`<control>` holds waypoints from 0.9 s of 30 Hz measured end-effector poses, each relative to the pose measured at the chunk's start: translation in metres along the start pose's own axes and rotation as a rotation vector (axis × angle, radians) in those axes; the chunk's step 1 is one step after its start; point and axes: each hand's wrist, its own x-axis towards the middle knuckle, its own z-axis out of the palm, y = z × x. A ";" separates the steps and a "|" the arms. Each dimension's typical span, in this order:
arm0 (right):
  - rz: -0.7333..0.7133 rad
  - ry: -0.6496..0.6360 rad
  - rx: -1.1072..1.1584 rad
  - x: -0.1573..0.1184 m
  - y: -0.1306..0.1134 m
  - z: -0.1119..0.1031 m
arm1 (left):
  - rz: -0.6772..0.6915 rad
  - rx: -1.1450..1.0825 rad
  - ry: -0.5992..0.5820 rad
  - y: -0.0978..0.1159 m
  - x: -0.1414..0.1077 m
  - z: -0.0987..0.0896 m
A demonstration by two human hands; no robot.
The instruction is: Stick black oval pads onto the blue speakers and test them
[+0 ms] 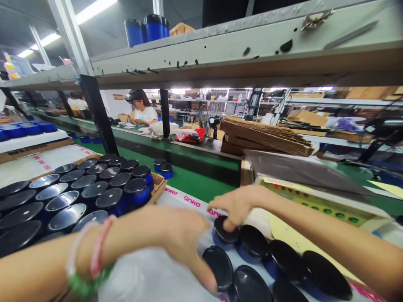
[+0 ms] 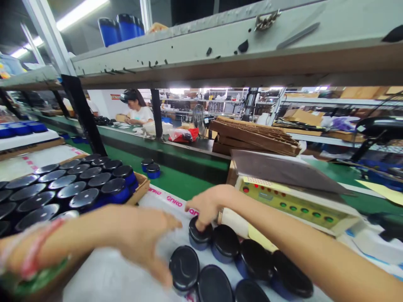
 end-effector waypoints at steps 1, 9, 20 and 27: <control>0.005 -0.025 -0.002 -0.014 0.003 0.010 | 0.086 0.049 0.004 0.012 0.002 0.021; 0.085 0.305 0.048 -0.015 0.017 0.043 | -0.220 0.217 0.120 -0.026 0.038 -0.003; 0.164 0.486 0.137 0.078 0.002 -0.003 | -0.557 0.305 0.363 -0.109 0.086 -0.041; 0.110 0.136 -0.013 -0.039 0.013 0.009 | -0.135 0.206 0.201 -0.034 0.059 -0.028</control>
